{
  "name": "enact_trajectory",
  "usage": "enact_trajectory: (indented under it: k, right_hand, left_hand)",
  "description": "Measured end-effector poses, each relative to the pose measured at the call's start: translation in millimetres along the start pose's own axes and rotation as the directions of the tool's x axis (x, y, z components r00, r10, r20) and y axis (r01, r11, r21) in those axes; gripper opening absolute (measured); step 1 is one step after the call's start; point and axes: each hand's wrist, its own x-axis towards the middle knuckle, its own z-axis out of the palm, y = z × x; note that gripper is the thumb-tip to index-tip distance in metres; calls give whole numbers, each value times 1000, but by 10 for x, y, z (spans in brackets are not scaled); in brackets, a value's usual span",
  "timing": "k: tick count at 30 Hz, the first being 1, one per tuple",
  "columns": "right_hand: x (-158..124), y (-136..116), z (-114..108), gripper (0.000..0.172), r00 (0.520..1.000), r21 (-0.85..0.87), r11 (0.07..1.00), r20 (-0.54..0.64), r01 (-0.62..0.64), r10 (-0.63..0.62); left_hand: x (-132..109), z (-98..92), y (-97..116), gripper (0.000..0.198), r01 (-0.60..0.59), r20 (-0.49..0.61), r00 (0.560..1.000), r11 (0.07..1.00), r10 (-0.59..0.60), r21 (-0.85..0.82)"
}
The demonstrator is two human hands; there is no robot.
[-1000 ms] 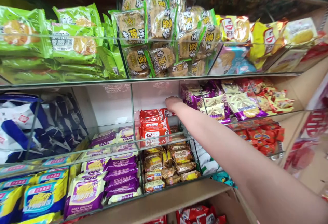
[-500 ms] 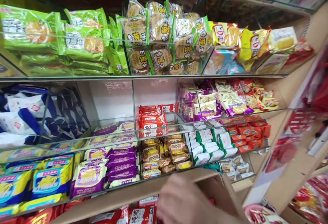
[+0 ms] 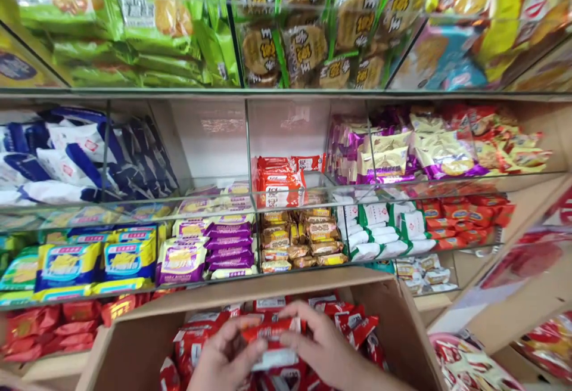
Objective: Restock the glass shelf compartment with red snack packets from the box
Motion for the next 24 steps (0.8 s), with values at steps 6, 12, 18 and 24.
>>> enact_trajectory:
  k: [6, 12, 18, 24]
  right_hand:
    - [47, -5, 137, 36, 969, 345, 939, -237, 13, 73]
    - [63, -9, 286, 45, 885, 168, 984, -464, 62, 23]
    - [6, 69, 285, 34, 799, -187, 960, -533, 209, -278]
    - [-45, 49, 304, 37, 817, -272, 946, -496, 174, -293]
  left_hand:
    - [-91, 247, 268, 40, 40, -133, 986, 910, -103, -412]
    - [-109, 320, 187, 37, -61, -284, 958, 934, -45, -352]
    - [-185, 253, 214, 25, -161, -409, 907, 980, 102, -114]
    - [-142, 205, 211, 18, -278, -388, 836, 909, 389, 311]
